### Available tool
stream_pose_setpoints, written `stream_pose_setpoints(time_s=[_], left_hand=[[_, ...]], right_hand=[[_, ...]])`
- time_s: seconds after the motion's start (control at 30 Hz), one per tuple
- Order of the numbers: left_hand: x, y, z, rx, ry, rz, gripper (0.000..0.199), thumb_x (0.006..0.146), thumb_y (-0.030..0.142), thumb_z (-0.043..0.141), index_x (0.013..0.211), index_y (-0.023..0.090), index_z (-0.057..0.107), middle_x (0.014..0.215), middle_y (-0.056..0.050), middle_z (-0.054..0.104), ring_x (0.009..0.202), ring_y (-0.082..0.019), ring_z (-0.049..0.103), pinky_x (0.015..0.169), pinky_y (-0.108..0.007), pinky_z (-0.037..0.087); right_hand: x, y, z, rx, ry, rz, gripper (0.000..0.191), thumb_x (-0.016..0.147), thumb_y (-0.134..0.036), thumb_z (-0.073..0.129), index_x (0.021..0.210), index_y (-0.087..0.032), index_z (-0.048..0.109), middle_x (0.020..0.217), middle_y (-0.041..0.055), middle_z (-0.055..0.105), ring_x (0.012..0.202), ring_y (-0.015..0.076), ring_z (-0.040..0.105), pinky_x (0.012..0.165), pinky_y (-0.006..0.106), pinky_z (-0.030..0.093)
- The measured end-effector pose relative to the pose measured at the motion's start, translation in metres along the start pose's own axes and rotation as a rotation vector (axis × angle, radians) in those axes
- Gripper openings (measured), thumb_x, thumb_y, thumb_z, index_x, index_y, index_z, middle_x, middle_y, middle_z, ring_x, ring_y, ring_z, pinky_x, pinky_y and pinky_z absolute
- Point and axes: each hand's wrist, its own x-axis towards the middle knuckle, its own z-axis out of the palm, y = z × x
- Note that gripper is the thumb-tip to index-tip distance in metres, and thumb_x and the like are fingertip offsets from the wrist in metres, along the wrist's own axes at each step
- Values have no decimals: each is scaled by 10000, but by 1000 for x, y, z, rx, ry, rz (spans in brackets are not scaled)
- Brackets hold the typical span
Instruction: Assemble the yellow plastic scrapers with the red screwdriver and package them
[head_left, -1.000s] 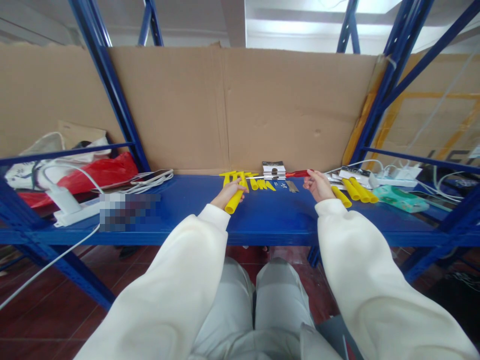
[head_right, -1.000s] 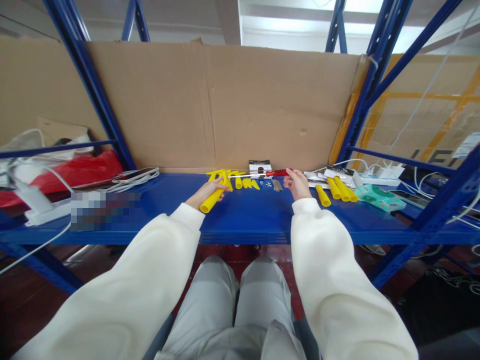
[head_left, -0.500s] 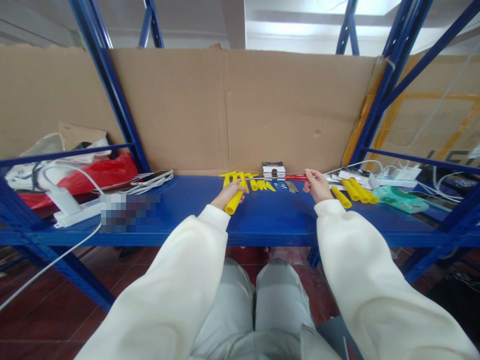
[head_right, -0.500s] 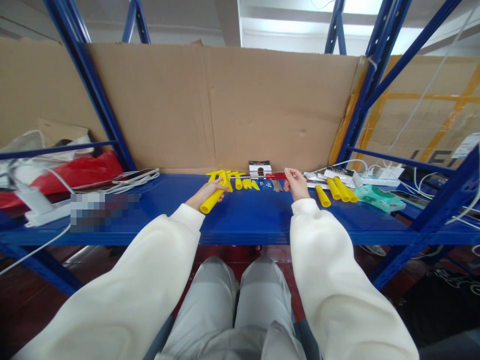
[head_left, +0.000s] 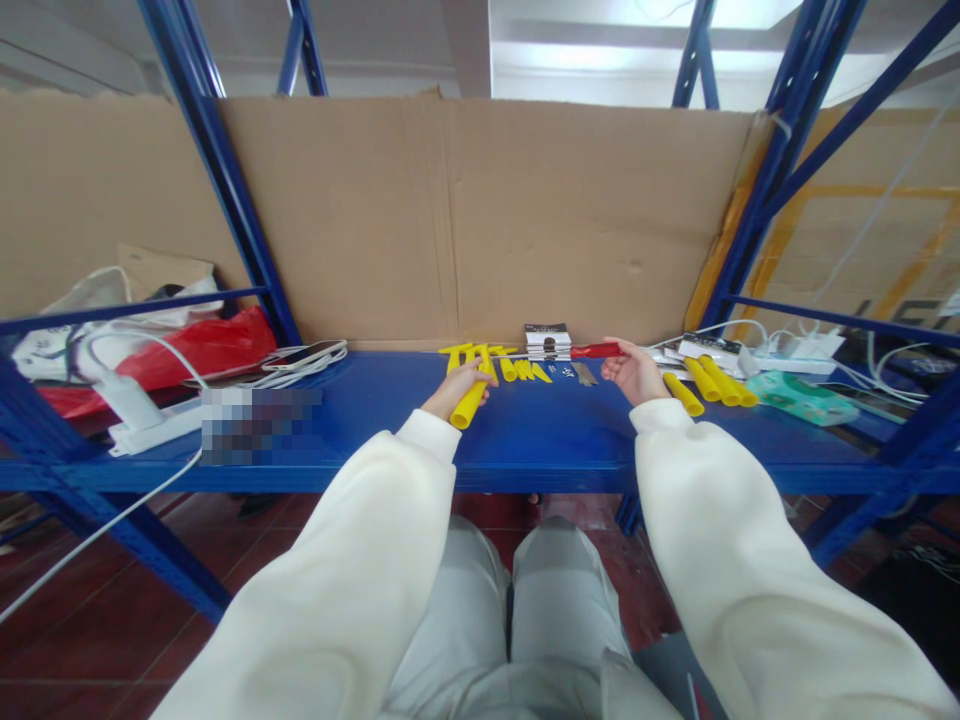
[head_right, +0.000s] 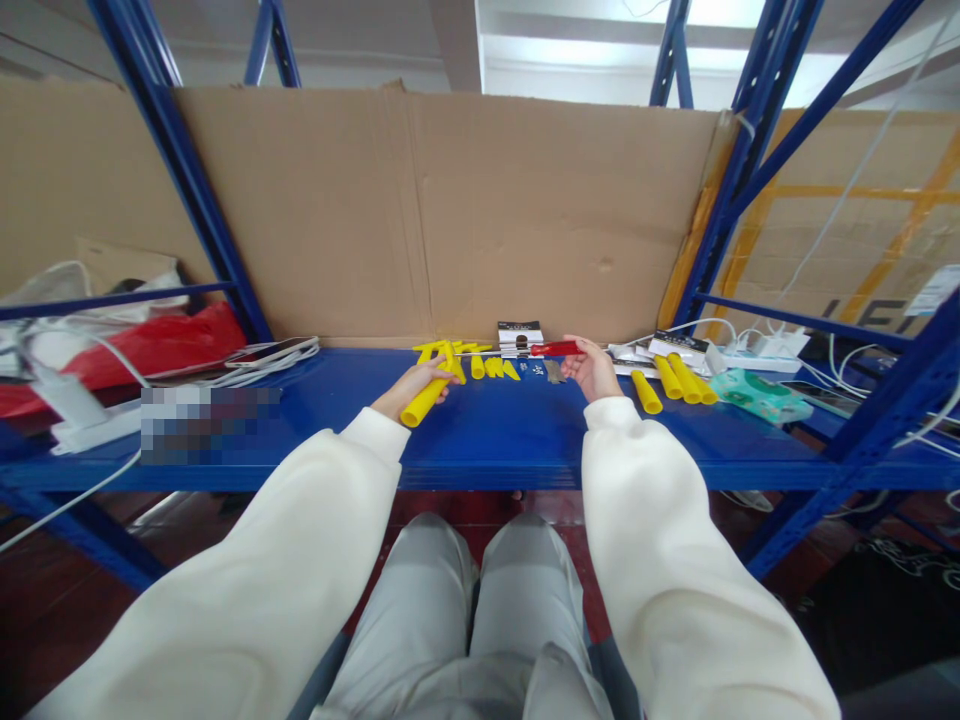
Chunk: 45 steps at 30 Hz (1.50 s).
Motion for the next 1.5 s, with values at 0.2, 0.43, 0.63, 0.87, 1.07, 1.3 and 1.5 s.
stream_pose_setpoints(time_s=[0.2, 0.43, 0.63, 0.87, 1.07, 1.3, 1.5], left_hand=[[-4, 2, 1, -17, 4, 5, 770, 835, 35, 556, 1546, 187, 304, 681, -1, 645, 405, -87, 500, 405, -178, 390], [-4, 2, 1, -3, 8, -2, 768, 848, 47, 550, 1551, 199, 283, 722, -12, 668, 399, -85, 500, 406, -183, 400], [-2, 2, 1, 3, 3, 0, 767, 853, 46, 539, 1556, 203, 276, 753, -20, 672, 402, -78, 501, 410, -178, 403], [-5, 3, 2, 2, -4, -3, 763, 862, 24, 514, 1562, 195, 262, 676, 8, 631, 394, -79, 489, 389, -168, 371], [-6, 3, 2, -13, -6, 1, 760, 857, 36, 530, 1554, 199, 275, 681, 7, 628, 398, -76, 495, 395, -165, 384], [-6, 3, 2, -8, -6, 5, 766, 851, 20, 520, 1556, 194, 274, 689, 4, 635, 404, -77, 492, 400, -170, 385], [-5, 3, 1, -7, -2, 11, 748, 857, 31, 531, 1549, 184, 293, 728, -12, 645, 405, -79, 499, 400, -180, 387]], right_hand=[[-3, 1, 2, -48, 41, -58, 397, 712, -573, 776, 789, -204, 650, 450, -54, 478, 407, 105, 457, 400, 240, 415], [-3, 1, 3, -12, 39, -71, 530, 576, -642, 843, 636, -208, 545, 488, -63, 455, 416, 64, 385, 367, 210, 382], [-3, 2, 2, -20, 48, -82, 536, 585, -670, 819, 787, -204, 646, 492, -72, 464, 409, 61, 387, 364, 204, 356], [-3, 2, 0, -15, 38, -86, 430, 696, -613, 784, 850, -228, 669, 503, -71, 483, 422, 68, 432, 402, 205, 382], [-4, -2, -1, 64, 8, 1, 248, 777, -439, 784, 894, -256, 666, 593, -57, 581, 525, 84, 552, 524, 205, 482], [-4, -4, 2, 85, 35, 9, 299, 790, -409, 787, 699, -212, 581, 564, -48, 576, 515, 68, 543, 525, 173, 476], [-5, -6, 6, 74, 65, 19, 414, 740, -482, 809, 623, -199, 531, 516, -51, 547, 475, 53, 503, 476, 153, 454]])
